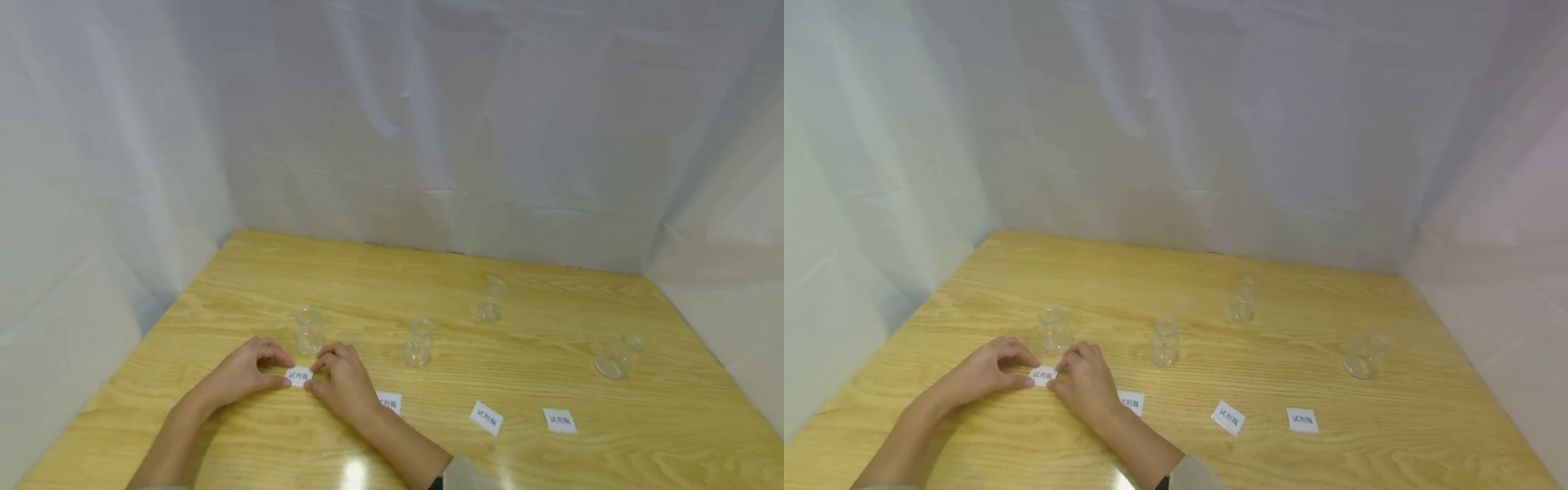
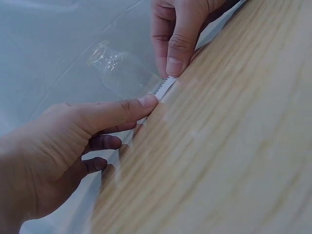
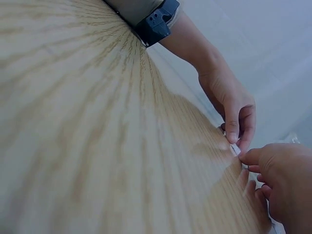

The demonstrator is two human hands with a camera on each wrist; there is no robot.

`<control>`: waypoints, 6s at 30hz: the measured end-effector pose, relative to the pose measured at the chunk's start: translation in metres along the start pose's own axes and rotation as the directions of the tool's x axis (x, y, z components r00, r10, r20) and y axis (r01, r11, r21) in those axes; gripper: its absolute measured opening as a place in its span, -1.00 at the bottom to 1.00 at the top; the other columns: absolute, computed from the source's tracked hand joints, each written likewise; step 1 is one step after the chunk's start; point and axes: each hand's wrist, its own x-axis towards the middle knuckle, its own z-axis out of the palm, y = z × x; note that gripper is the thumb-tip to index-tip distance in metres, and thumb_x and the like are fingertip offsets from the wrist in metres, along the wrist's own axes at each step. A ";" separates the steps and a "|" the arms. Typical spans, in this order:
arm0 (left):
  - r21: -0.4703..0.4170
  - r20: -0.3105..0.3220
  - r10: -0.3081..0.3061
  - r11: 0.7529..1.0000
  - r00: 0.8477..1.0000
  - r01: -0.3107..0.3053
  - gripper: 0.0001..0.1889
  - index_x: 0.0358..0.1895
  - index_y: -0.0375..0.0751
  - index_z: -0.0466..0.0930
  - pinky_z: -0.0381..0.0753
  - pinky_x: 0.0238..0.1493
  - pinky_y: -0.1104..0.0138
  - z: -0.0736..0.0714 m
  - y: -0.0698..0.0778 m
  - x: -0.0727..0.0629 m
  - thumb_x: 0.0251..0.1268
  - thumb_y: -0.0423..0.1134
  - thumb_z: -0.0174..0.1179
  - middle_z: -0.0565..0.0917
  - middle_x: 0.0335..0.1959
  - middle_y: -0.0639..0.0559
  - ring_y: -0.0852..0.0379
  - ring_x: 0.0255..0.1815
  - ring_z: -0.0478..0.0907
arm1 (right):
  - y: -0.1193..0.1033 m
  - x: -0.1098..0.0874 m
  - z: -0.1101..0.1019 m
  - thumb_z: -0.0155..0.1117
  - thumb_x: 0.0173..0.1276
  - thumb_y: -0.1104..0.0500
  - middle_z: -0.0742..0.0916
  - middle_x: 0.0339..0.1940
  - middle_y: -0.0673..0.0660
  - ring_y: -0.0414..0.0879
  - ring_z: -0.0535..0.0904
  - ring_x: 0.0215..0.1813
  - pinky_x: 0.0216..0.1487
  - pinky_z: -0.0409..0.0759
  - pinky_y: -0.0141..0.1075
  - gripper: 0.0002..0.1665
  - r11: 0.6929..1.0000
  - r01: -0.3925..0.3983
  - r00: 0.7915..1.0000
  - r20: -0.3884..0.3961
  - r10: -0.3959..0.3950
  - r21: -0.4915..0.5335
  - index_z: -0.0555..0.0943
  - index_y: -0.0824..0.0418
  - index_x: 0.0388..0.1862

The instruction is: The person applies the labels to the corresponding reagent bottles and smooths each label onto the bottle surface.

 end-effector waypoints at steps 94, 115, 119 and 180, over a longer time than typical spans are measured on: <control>-0.407 -0.019 0.114 0.906 0.993 -0.111 -0.84 -0.23 -0.37 0.57 0.52 -0.29 0.26 0.020 0.030 0.004 0.32 -0.32 0.08 0.61 -0.33 -0.13 -0.03 -0.31 0.49 | 0.002 -0.007 -0.020 0.27 0.25 0.11 0.64 -0.33 -0.03 -0.11 0.62 -0.41 -0.40 0.59 -0.35 -0.83 0.730 -0.124 0.985 -0.009 0.175 0.672 0.58 0.21 -0.31; -0.461 -0.137 0.214 0.850 0.967 -0.254 -0.90 -0.36 -0.47 0.45 0.50 -0.36 0.31 0.015 0.026 0.002 0.22 -0.55 -0.07 0.54 -0.45 0.03 0.07 -0.41 0.47 | -0.024 -0.009 -0.051 0.22 0.22 0.35 0.65 -0.35 0.12 -0.12 0.49 -0.37 -0.49 0.44 -0.48 -0.96 0.695 -0.151 0.960 -0.065 0.274 0.703 0.57 0.36 -0.37; -0.448 -0.160 0.216 0.854 0.963 -0.266 -0.89 -0.37 -0.46 0.44 0.52 -0.38 0.30 0.011 0.025 0.001 0.21 -0.57 -0.09 0.54 -0.43 0.02 0.12 -0.42 0.47 | -0.025 -0.009 -0.051 0.22 0.22 0.35 0.64 -0.36 0.10 -0.12 0.49 -0.42 -0.49 0.45 -0.48 -0.96 0.692 -0.160 0.958 -0.059 0.281 0.704 0.57 0.35 -0.37; 0.310 -0.495 0.598 0.799 0.630 -0.515 -0.70 -0.39 -0.19 0.65 0.40 -0.23 0.53 0.046 0.048 0.012 0.26 -0.02 0.13 0.64 -0.41 0.08 0.15 -0.37 0.46 | -0.008 -0.005 -0.039 0.21 0.23 0.30 0.61 -0.43 0.07 -0.14 0.47 -0.40 -0.50 0.42 -0.44 -0.95 0.716 -0.216 0.908 -0.134 0.397 0.663 0.57 0.31 -0.37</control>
